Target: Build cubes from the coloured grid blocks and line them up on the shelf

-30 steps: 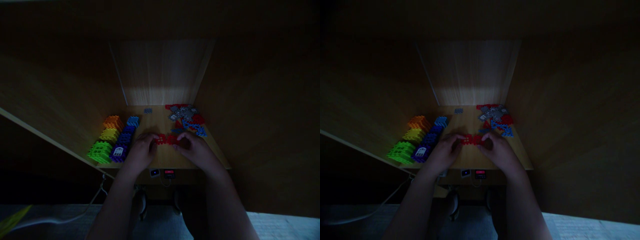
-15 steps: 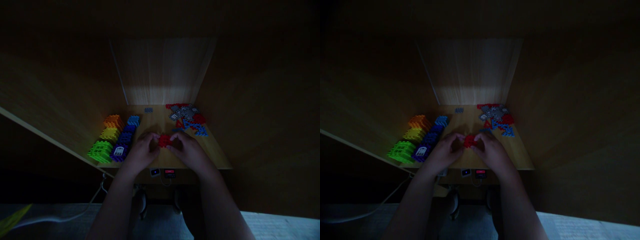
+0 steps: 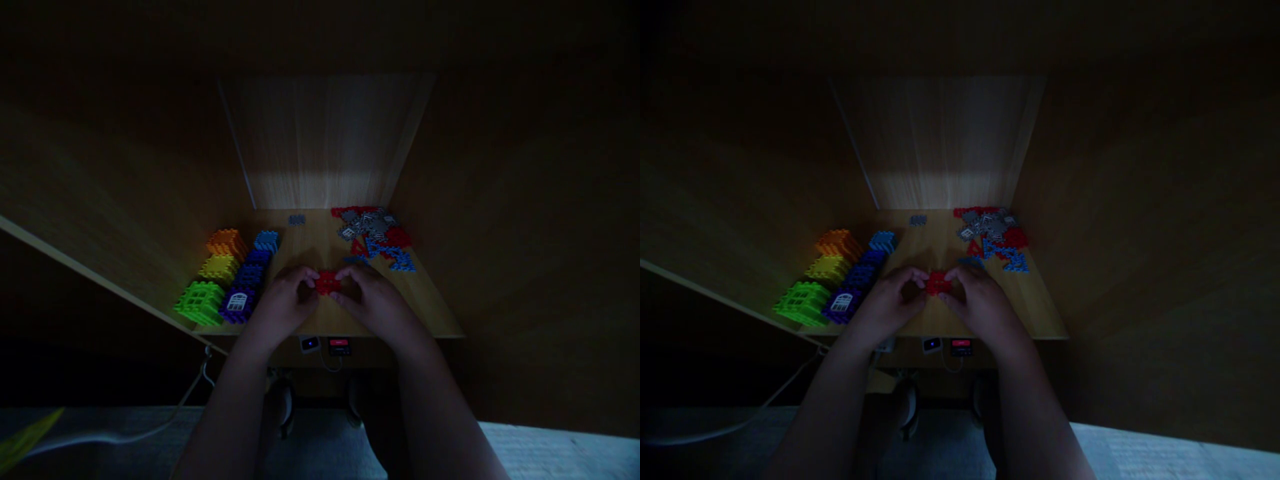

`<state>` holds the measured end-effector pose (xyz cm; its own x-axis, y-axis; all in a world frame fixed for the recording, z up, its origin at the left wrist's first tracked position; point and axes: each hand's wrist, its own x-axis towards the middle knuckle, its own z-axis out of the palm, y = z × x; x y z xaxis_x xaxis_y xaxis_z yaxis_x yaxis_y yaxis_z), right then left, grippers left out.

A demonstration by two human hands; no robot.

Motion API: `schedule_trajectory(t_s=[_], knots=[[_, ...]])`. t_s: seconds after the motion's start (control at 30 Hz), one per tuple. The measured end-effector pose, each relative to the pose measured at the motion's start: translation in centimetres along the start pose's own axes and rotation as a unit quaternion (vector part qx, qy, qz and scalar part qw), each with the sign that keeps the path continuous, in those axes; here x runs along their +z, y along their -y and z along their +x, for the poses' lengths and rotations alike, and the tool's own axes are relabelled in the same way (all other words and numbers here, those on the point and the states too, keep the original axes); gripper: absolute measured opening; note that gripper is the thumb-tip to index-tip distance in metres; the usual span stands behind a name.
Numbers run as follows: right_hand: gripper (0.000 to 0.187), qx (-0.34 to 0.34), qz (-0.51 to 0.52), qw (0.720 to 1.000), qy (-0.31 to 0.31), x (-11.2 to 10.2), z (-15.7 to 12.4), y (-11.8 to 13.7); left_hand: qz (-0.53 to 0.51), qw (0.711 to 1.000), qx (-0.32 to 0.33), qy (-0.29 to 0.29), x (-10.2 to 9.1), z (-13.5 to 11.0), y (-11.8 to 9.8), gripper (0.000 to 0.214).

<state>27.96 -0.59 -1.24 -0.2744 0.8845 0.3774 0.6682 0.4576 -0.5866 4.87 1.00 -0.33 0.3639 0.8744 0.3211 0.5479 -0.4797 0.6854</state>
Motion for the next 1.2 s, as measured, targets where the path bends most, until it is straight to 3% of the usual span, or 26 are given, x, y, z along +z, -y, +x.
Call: schedule_trajectory(t_s=[0.57,0.97,1.1,1.2], knots=[[0.025,0.010,0.013,1.000,0.013,-0.09,-0.02,-0.01,-0.012,1.000,-0.005,0.013,0.11,0.05,0.04,0.029],[0.026,0.003,0.025,1.000,0.016,-0.09,0.06,-0.11,0.028,0.999,0.008,0.037,-0.30,-0.03,-0.58,0.018],[0.022,-0.019,0.030,0.999,-0.023,-0.24,0.11,-0.06,0.030,0.999,0.020,0.020,-0.30,0.01,-0.77,0.018],[0.016,-0.005,-0.036,0.996,-0.081,-0.32,0.28,-0.30,0.027,0.999,0.019,0.017,-0.23,0.01,-0.73,0.018]])
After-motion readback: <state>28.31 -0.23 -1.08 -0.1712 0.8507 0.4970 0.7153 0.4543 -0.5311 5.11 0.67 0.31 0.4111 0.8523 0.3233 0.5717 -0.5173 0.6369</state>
